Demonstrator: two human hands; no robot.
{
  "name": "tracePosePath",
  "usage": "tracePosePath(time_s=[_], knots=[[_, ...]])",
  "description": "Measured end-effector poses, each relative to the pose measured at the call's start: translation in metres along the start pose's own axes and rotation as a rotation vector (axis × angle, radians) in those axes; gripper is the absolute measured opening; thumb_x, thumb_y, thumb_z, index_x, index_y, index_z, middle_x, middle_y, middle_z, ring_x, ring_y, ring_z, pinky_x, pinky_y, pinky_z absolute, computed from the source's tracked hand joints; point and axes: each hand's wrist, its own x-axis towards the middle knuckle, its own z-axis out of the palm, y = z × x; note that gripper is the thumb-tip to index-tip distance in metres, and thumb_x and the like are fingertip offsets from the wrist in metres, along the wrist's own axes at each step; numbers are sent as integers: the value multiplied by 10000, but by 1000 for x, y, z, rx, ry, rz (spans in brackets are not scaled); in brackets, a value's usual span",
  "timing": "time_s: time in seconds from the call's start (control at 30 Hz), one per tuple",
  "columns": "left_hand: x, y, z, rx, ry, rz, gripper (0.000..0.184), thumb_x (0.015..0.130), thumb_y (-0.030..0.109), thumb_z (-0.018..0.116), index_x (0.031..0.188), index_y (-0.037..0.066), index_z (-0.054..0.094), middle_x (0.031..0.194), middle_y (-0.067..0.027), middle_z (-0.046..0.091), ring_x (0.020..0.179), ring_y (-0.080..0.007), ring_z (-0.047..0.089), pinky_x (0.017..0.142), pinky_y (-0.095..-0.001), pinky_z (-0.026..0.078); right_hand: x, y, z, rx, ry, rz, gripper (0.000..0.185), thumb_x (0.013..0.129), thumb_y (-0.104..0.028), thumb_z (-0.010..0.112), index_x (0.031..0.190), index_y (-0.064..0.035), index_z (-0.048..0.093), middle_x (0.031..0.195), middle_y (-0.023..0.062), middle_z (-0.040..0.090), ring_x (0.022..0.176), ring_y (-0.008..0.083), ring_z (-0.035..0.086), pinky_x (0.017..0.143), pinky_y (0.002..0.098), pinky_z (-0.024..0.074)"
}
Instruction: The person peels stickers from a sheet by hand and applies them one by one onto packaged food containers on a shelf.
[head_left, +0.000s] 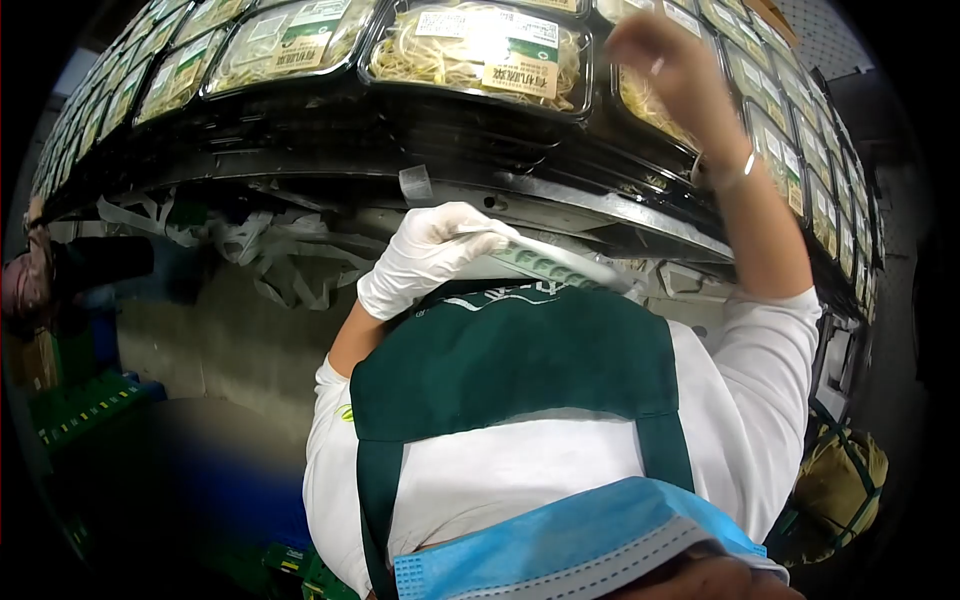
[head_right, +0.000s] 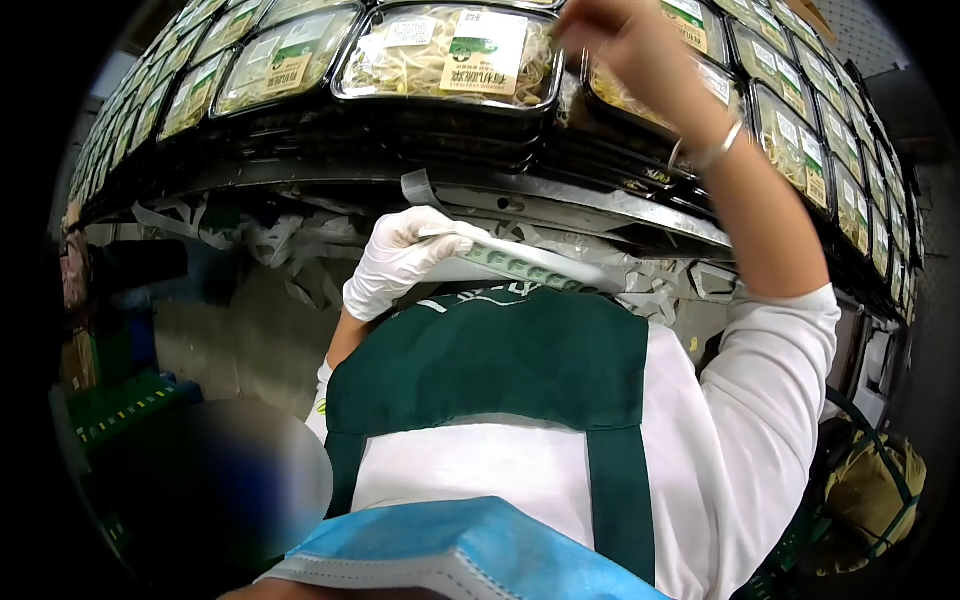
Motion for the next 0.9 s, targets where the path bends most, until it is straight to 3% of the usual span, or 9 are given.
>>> tracePosePath(time_s=[0.03, 0.1, 0.27, 0.37, 0.4, 0.47, 0.53, 0.77, 0.9], knots=[[0, -4, -1, -72, 62, -16, 111, 776, 83, 594, 843, -6, 593, 797, -49, 619, 720, -73, 545, 675, -195, 433, 18, 46, -23, -84, -4, 237, 209, 782, -167, 553, 946, -38, 547, 781, 110, 599, 785, 192, 578, 702, 297, 445], [0, -7, -3, -115, 116, -101, 99, 775, 74, 593, 838, -3, 593, 799, -46, 619, 723, -71, 544, 679, -195, 433, 40, 81, -36, -119, 256, 473, 297, 738, -183, 624, 925, 4, 490, 751, 43, 526, 674, 110, 474, 597, 232, 409], [5, -10, -8, -193, 242, -235, 98, 770, 42, 582, 850, -14, 589, 790, -42, 619, 723, -66, 547, 680, -191, 430, 45, 60, -19, -610, 60, 505, 260, 767, -145, 553, 991, -29, 489, 726, 61, 553, 660, 185, 531, 610, 285, 437], [3, -26, -21, -128, 275, -296, 111, 765, 42, 583, 857, -20, 583, 793, -45, 619, 724, -73, 554, 681, -192, 431, 37, 130, -47, -1076, -78, 300, 567, 759, -466, 508, 1164, -80, 420, 922, 143, 584, 969, 278, 503, 846, 375, 368], [2, -28, -23, -129, 274, -292, 111, 765, 42, 583, 857, -20, 583, 793, -45, 619, 724, -73, 554, 681, -192, 431, 33, 144, -59, -1133, -7, 276, 532, 759, -441, 528, 1124, -60, 462, 937, 144, 579, 901, 275, 534, 818, 358, 390], [5, -32, -25, -228, 315, -282, 121, 762, 41, 580, 867, -19, 580, 793, -47, 618, 730, -76, 555, 679, -193, 430, 56, 198, -94, -1019, -101, 380, 512, 757, -431, 542, 1074, -30, 503, 918, 122, 584, 840, 231, 552, 789, 333, 402], [9, -33, -26, -218, 316, -298, 142, 764, 36, 578, 895, -20, 576, 824, -55, 617, 755, -86, 556, 698, -199, 433, 83, 229, -96, -374, 56, 616, 450, 759, -391, 564, 990, -4, 556, 880, 64, 580, 759, 136, 522, 702, 293, 415], [15, -1, -26, -473, 206, -376, 339, 739, -42, 555, 1072, -53, 495, 1032, -123, 566, 934, -167, 549, 838, -267, 436, 134, 262, -64, -775, -23, 545, 563, 690, -532, 531, 831, 9, 600, 750, 142, 602, 698, 241, 575, 663, 332, 430], [-5, 2, -30, -442, 285, -363, 210, 739, -45, 555, 949, -48, 554, 1006, -153, 573, 895, -174, 566, 800, -283, 457, 122, 323, -115, -924, -56, 543, 498, 703, -481, 524, 873, -18, 593, 810, 176, 603, 768, 293, 578, 722, 349, 432]])
